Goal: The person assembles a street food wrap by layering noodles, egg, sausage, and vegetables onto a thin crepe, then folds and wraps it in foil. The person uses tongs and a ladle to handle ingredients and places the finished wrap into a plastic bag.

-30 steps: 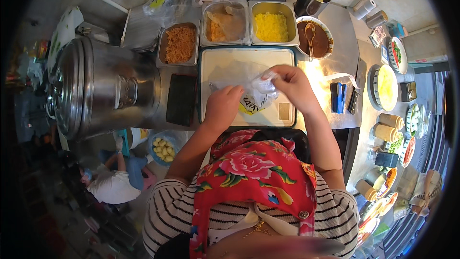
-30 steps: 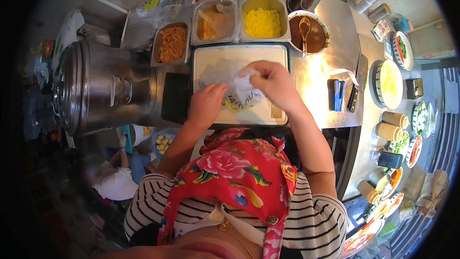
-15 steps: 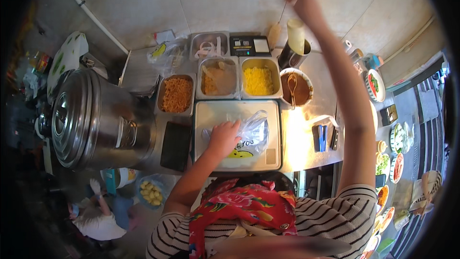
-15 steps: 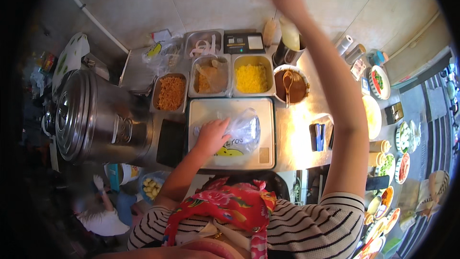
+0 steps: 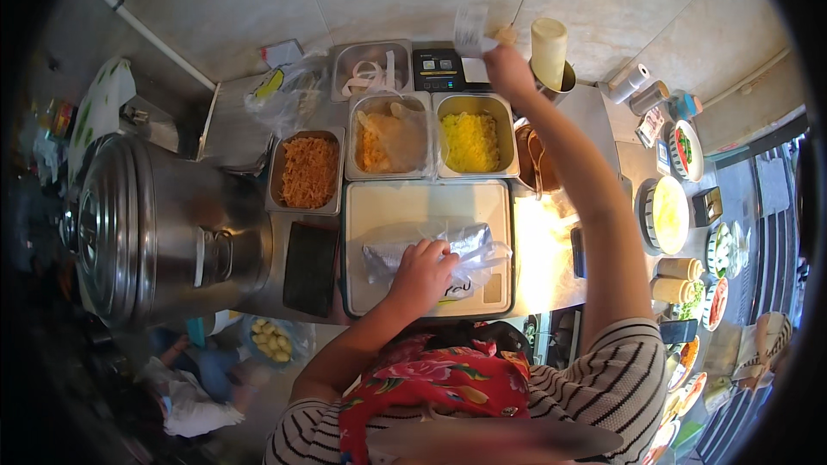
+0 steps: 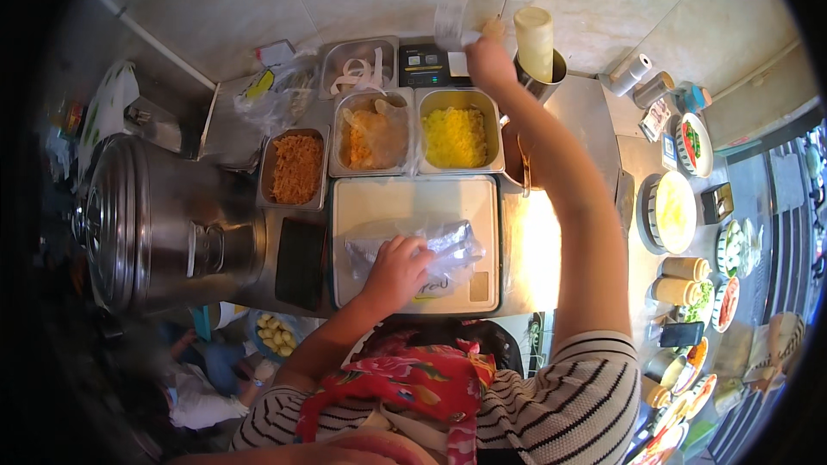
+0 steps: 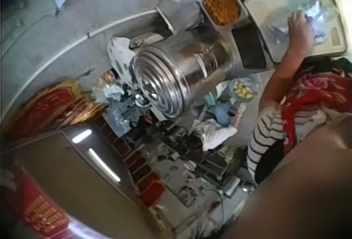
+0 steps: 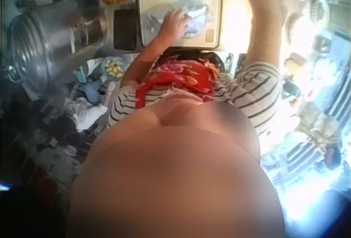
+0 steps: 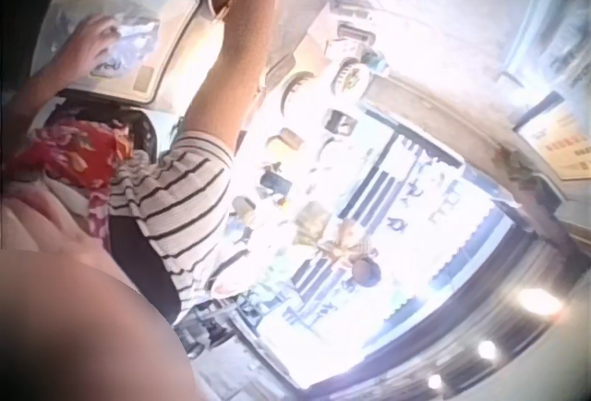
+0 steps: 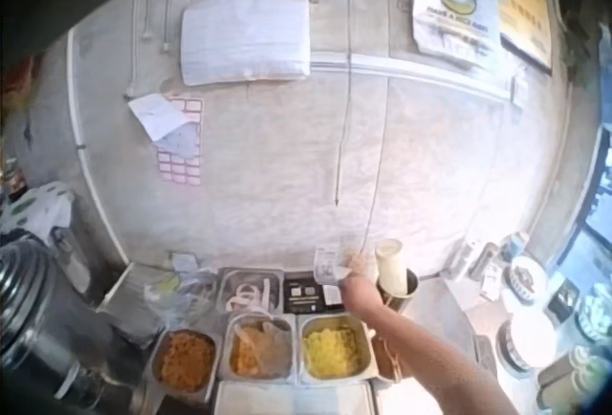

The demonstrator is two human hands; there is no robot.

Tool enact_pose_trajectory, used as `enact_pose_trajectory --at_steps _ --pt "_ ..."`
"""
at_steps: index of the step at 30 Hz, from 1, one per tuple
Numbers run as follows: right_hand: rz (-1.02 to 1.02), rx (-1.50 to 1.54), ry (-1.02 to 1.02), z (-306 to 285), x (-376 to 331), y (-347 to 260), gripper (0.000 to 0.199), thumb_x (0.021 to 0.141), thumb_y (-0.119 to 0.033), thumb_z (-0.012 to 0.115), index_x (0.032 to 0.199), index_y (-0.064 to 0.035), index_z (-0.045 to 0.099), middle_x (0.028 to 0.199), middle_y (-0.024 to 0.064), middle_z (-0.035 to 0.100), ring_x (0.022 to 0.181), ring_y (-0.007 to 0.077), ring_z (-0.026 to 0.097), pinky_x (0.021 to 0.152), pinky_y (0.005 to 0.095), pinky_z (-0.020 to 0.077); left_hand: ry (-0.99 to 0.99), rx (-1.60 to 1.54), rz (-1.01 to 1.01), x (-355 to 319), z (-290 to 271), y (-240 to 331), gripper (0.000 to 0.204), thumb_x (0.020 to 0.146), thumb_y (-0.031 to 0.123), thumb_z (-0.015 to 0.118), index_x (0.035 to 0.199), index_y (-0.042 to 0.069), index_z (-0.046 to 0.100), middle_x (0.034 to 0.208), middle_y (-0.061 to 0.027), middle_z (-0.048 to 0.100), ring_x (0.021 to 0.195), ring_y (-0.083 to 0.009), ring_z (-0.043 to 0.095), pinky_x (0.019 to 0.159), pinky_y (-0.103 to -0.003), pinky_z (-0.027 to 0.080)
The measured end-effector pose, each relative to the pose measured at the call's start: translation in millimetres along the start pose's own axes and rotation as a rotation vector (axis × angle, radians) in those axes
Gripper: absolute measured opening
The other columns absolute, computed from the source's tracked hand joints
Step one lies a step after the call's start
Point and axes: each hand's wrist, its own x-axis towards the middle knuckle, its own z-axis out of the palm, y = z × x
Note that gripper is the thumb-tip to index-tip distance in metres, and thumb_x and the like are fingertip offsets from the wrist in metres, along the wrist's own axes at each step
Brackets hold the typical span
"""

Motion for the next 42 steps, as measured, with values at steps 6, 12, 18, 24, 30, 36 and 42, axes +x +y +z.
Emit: enact_pose_trajectory --at_steps 6,12,18,24,30,36,42 --pt "-0.151 -0.075 0.015 45.7 -34.4 14.4 0.025 0.092 -0.015 0.051 0.11 -0.007 0.067 0.12 0.0146 0.066 0.107 0.0343 0.065 0.086 0.0457 0.0539 0.033 0.032 0.027 3.9 -0.7 9.3 0.022 0.073 0.007 0.071 0.095 0.009 0.066 0.101 -0.0057 0.057 0.095 -0.0267 0.056 0.08 -0.041 0.045" --pt "-0.032 -0.034 0.016 38.9 -31.9 9.3 0.018 0.093 -0.015 0.048 0.099 -0.0064 0.063 0.118 0.0129 0.067 0.1 0.0346 0.066 0.082 0.047 0.0545 0.0 0.054 -0.022 1.4 -9.3 26.7 0.03 0.075 0.005 0.069 0.105 0.009 0.066 0.1 -0.009 0.059 0.091 -0.0301 0.059 0.076 -0.041 0.049" --pt "0.067 0.1 0.016 43.7 -40.7 13.5 0.023 0.097 -0.02 0.046 0.102 -0.006 0.064 0.101 0.0156 0.07 0.097 0.0361 0.066 0.081 0.0493 0.0532 -0.057 -0.069 -0.178 -1.0 -13.1 40.4 0.025 0.083 0.003 0.065 0.108 0.004 0.064 0.091 -0.0126 0.061 0.077 -0.0296 0.064 0.068 -0.04 0.051" --pt "0.156 0.122 -0.017 28.5 -39.8 11.6 0.022 0.095 -0.02 0.049 0.1 -0.0046 0.064 0.096 0.0195 0.069 0.093 0.0391 0.066 0.079 0.0509 0.0519 -0.194 -0.56 -0.574 7.1 -12.7 23.5 0.026 0.09 0.002 0.061 0.116 0.001 0.06 0.086 -0.0087 0.061 0.075 -0.0123 0.06 0.07 -0.027 0.048" --pt "-0.27 0.951 -0.243 -60.8 -135.7 -44.2 0.023 0.097 -0.021 0.057 0.104 -0.0017 0.067 0.101 0.0179 0.069 0.094 0.0323 0.066 0.085 0.0418 0.0504 -0.112 -0.979 -0.604 22.1 5.7 -19.4 0.016 0.095 0.008 0.061 0.11 0.002 0.06 0.098 -0.0011 0.064 0.092 -0.008 0.059 0.083 -0.026 0.049" --pt "0.101 0.963 -0.738 -40.1 -316.7 -79.7 0.032 0.092 -0.028 0.055 0.1 0.0001 0.068 0.091 0.0232 0.068 0.087 0.0375 0.065 0.08 0.0449 0.0502 -0.201 -1.478 -0.73 52.1 9.9 -58.2 0.032 0.102 0.027 0.053 0.123 0.004 0.058 0.113 -0.0056 0.064 0.104 -0.0158 0.063 0.092 -0.031 0.05" --pt "0.193 0.833 -0.634 4.0 -361.7 -53.0 0.031 0.092 -0.026 0.054 0.103 -0.0007 0.069 0.091 0.0205 0.069 0.091 0.0343 0.067 0.083 0.0433 0.0512 -0.258 -0.788 -0.529 61.5 1.0 -24.7 0.031 0.098 0.023 0.06 0.115 -0.002 0.064 0.098 -0.0059 0.069 0.091 -0.0137 0.065 0.084 -0.03 0.051"
